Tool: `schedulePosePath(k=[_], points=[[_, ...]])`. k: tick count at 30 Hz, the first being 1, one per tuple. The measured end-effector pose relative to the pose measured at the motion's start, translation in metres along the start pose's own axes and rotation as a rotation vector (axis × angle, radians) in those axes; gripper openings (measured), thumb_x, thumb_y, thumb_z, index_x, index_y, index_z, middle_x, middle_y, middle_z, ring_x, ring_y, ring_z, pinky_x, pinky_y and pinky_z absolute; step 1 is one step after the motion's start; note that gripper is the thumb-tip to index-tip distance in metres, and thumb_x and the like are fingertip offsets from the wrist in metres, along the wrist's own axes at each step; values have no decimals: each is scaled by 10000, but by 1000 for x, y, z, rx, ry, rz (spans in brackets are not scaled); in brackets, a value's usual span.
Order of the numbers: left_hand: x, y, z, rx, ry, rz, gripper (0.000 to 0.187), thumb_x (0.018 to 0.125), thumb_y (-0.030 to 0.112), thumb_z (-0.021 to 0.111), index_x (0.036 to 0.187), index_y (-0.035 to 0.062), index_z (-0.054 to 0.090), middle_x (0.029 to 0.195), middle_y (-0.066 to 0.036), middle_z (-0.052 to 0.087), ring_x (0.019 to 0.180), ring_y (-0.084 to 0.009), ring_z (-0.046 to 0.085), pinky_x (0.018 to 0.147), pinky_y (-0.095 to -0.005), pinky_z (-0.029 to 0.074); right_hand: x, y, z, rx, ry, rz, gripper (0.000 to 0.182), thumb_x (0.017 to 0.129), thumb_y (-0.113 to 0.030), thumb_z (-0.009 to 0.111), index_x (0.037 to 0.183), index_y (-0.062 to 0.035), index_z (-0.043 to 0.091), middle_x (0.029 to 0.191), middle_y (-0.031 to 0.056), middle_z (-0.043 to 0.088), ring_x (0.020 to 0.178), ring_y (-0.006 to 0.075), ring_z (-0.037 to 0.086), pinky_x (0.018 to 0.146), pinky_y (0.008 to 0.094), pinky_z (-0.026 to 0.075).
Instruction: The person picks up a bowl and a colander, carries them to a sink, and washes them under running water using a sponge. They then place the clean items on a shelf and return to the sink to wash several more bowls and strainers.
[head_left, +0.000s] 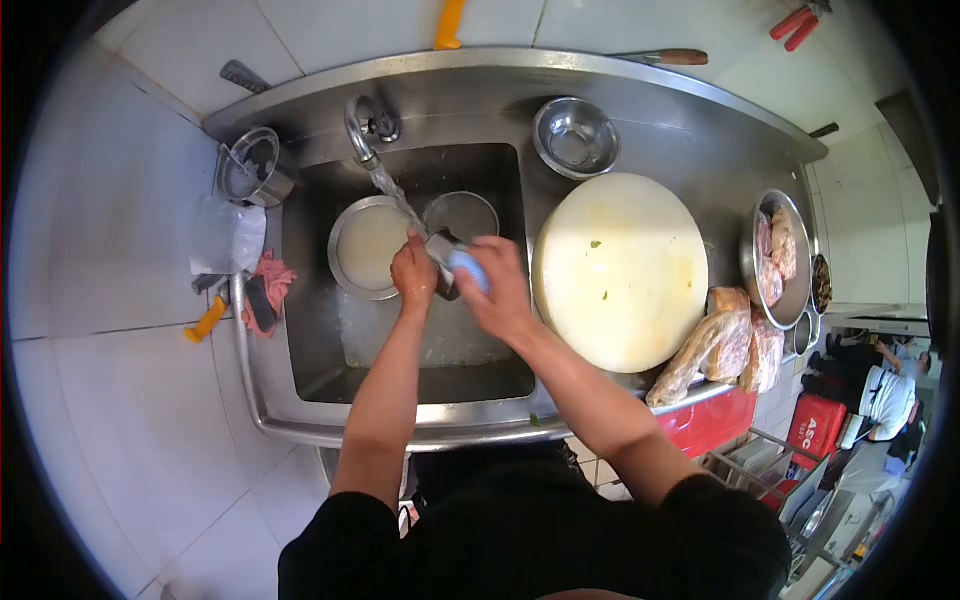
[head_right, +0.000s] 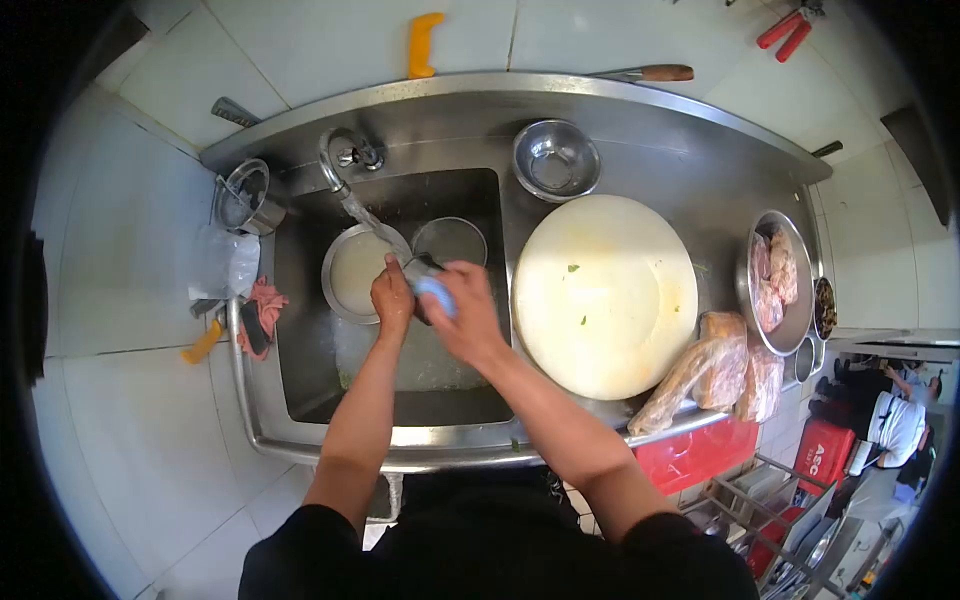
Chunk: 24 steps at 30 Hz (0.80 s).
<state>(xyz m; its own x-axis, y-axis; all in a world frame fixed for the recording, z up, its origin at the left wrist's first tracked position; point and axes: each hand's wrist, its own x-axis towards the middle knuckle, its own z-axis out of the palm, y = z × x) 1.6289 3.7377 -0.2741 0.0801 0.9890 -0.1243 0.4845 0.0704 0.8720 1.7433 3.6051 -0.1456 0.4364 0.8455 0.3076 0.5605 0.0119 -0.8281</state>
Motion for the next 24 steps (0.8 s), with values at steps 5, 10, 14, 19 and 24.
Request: schedulePosePath(k=[5,10,14,19,24], points=[[-14,52,-38,18,130,-51,689,1041,543,469,663,-12,624,615,-136,604,608,-198,530,623,-419,431,41,18,67,56,-147,409,349,987,-327,519,1211,-91,645,1276,257,605,1218,366,583,964,507,486],[-24,88,-43,-963,311,-444,604,1015,533,549,1117,-56,636,1064,-123,674,927,-237,652,777,-398,545,44,59,85,1404,-209,1218,456,1059,-315,363,1367,-19,524,1334,189,610,1195,326,626,1035,537,479],[-31,62,-10,-581,33,-77,527,1003,456,609,1126,-55,648,1077,-163,707,902,-268,679,785,-405,535,-5,35,105,1459,338,1140,570,1080,-402,384,1496,-14,351,1428,175,535,1269,329,565,1064,460,466],[-15,56,-31,258,-341,252,300,960,268,605,1021,-3,717,950,-269,704,873,-448,688,789,-510,521,42,24,60,675,190,848,884,967,-556,583,1554,5,234,1494,220,438,1358,347,453,1042,447,443],[19,76,-59,652,-685,868,270,874,220,694,1075,42,722,1117,-199,705,1196,-384,578,1024,-488,445,68,38,51,385,-275,1096,688,907,-465,652,1334,61,533,1017,205,711,735,277,713,499,409,521]])
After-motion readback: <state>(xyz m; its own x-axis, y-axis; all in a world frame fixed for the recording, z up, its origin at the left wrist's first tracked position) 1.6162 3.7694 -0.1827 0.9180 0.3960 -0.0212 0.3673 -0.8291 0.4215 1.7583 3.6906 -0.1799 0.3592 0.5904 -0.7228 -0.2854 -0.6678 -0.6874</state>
